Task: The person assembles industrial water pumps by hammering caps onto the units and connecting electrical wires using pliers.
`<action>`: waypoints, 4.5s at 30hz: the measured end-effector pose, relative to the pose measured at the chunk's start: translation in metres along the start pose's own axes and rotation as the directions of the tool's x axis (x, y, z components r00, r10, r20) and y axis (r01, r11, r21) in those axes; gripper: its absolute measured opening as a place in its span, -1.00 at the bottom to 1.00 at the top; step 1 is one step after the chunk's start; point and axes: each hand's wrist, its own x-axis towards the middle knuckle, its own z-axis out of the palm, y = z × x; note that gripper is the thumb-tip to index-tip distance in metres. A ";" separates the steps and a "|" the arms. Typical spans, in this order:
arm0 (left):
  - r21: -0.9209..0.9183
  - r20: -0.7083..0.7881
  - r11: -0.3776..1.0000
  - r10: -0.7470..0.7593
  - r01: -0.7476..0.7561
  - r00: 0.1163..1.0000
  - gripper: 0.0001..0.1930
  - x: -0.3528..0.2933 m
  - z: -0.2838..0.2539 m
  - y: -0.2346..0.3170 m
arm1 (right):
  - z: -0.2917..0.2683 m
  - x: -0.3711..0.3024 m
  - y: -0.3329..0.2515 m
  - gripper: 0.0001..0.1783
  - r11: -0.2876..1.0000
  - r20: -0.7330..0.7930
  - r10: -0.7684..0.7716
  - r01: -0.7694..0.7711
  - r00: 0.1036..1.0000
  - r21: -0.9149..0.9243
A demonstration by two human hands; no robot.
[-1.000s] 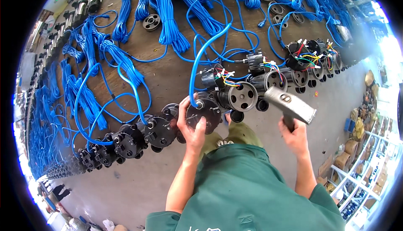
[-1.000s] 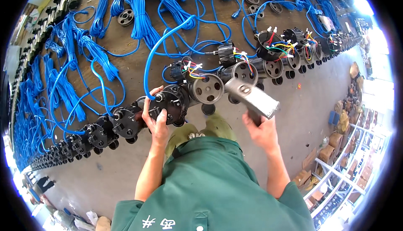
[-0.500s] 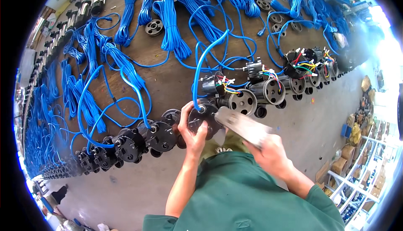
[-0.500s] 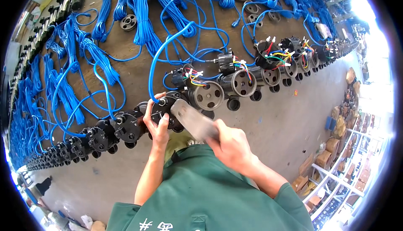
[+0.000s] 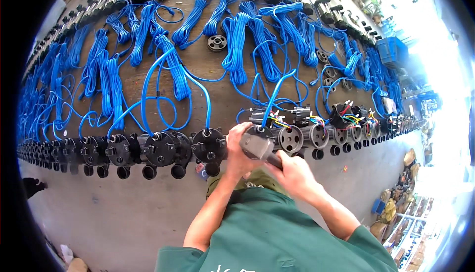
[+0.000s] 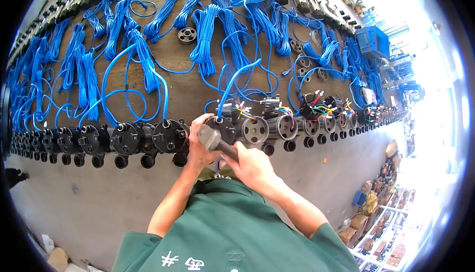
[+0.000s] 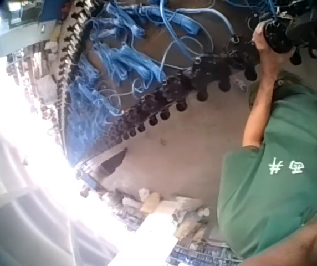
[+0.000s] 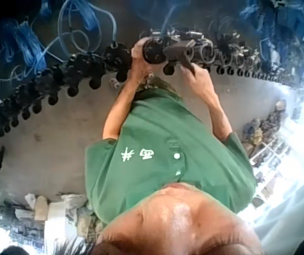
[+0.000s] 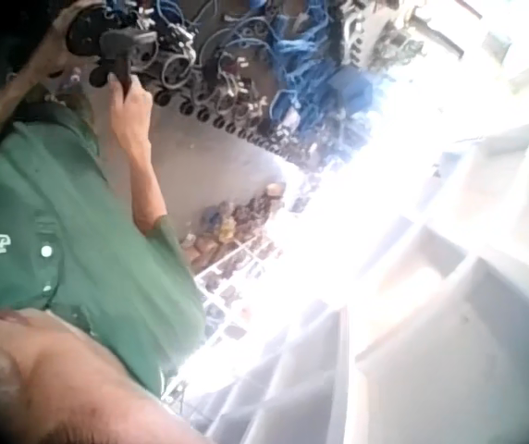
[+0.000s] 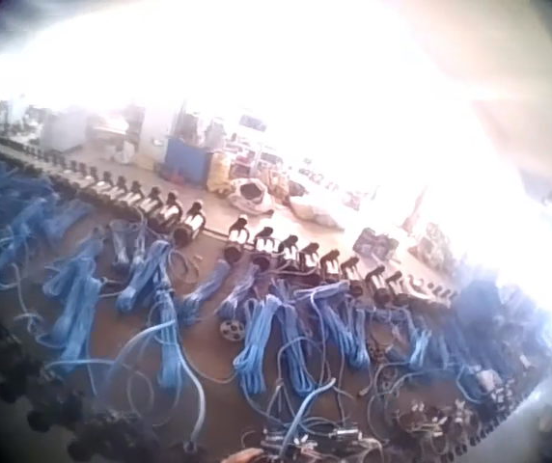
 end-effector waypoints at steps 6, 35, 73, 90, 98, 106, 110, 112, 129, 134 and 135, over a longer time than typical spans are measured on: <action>0.069 -0.022 0.997 0.030 -0.028 0.999 0.02 -0.004 -0.008 0.003 | -0.072 -0.036 -0.033 -0.72 0.946 -0.088 -0.060 0.084 0.994 0.313; 0.067 -0.010 0.996 0.054 -0.054 0.998 -0.01 -0.002 -0.006 0.003 | -0.044 -0.041 0.001 -0.63 0.907 -0.206 0.070 0.024 0.976 0.421; -0.118 0.111 0.607 -0.779 0.786 0.617 -0.84 -0.131 0.038 -0.110 | 0.018 -0.061 0.117 -0.57 0.554 0.295 0.220 -0.368 0.930 0.747; -0.234 0.076 0.681 -0.699 0.694 0.711 -0.61 -0.118 0.042 -0.099 | -0.010 -0.043 0.110 -0.45 0.322 -0.041 0.139 -0.006 0.989 0.947; -0.118 0.035 0.817 -0.564 0.564 0.825 -0.57 -0.166 0.040 -0.143 | 0.005 -0.057 0.111 -0.44 0.322 0.379 0.272 -0.455 0.885 0.830; -0.053 -0.051 0.887 -0.461 0.458 0.886 -0.65 -0.150 0.050 -0.146 | 0.039 -0.045 0.092 -0.56 0.422 0.462 0.248 -0.524 0.851 0.739; 0.028 0.051 0.816 -0.578 0.578 0.814 -0.67 -0.167 0.041 -0.170 | -0.011 -0.057 0.097 -0.45 0.290 0.376 0.260 -0.443 0.889 0.848; -0.032 0.028 0.844 -0.535 0.535 0.845 -0.66 -0.172 0.044 -0.169 | -0.031 -0.058 0.102 -0.43 0.251 0.146 0.287 -0.221 0.947 0.942; -0.121 -0.048 0.831 -0.551 0.543 0.833 -0.58 -0.184 0.056 -0.177 | -0.034 -0.049 0.102 -0.47 0.320 -0.013 0.294 -0.085 0.956 0.943; -0.194 -0.032 0.794 -0.592 0.576 0.806 -0.65 -0.153 0.055 -0.136 | 0.002 -0.057 0.101 -0.57 0.356 0.262 0.431 -0.429 0.864 0.830; -0.184 -0.034 0.797 -0.590 0.575 0.807 -0.67 -0.153 0.054 -0.138 | 0.007 -0.059 0.101 -0.58 0.344 0.275 0.404 -0.424 0.872 0.838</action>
